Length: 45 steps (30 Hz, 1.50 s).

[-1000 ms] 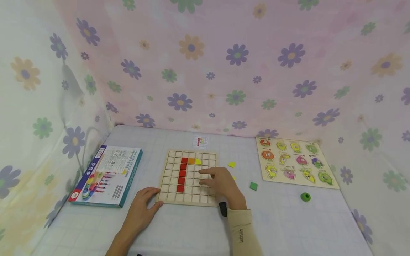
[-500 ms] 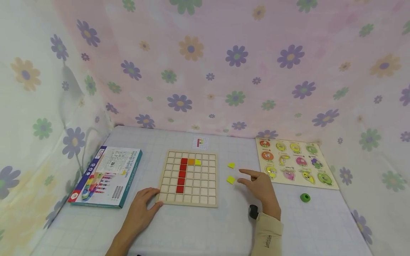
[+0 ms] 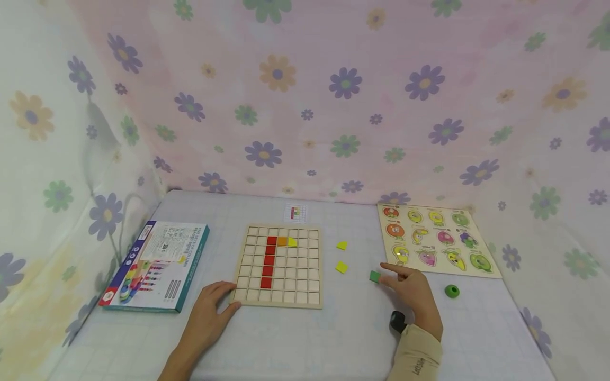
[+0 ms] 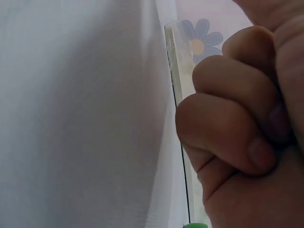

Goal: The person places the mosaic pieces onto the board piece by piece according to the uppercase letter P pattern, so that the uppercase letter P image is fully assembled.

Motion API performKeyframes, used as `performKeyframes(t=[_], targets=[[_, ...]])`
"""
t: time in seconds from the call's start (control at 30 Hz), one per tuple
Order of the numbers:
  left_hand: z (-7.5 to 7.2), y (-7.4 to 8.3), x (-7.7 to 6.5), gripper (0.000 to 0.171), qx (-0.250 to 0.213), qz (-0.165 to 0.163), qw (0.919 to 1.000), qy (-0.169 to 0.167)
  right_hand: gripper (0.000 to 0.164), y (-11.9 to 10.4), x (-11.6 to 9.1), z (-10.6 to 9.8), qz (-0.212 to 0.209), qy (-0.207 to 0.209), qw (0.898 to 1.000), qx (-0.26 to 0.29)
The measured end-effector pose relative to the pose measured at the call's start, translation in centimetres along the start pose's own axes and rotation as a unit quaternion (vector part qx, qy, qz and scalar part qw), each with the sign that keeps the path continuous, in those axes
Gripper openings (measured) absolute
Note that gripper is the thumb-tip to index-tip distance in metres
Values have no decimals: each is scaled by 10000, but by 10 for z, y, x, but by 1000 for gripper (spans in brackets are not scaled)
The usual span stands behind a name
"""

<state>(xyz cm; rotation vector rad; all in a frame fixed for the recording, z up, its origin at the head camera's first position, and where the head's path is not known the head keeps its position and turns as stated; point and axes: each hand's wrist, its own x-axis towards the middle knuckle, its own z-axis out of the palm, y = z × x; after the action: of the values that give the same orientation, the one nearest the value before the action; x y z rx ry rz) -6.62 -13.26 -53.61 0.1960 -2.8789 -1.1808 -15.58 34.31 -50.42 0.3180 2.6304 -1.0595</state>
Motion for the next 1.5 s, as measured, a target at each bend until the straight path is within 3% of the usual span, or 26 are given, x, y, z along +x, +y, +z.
performKeyframes(t=[0.43, 0.7, 1.17, 1.5], targets=[[0, 1, 0, 48, -32, -51, 10000, -45, 64, 3, 5, 7, -19, -196, 9992, -341], [0, 2, -1, 48, 7, -2, 10000, -29, 51, 1, 5, 6, -186, -196, 9979, -581], [-1, 1, -1, 48, -44, 61, 10000, 53, 42, -9, 7, 15, -384, 80, 9955, -858], [0, 0, -1, 48, 5, 25, 10000, 34, 46, -14, 10, 19, -423, 206, 9954, -837]])
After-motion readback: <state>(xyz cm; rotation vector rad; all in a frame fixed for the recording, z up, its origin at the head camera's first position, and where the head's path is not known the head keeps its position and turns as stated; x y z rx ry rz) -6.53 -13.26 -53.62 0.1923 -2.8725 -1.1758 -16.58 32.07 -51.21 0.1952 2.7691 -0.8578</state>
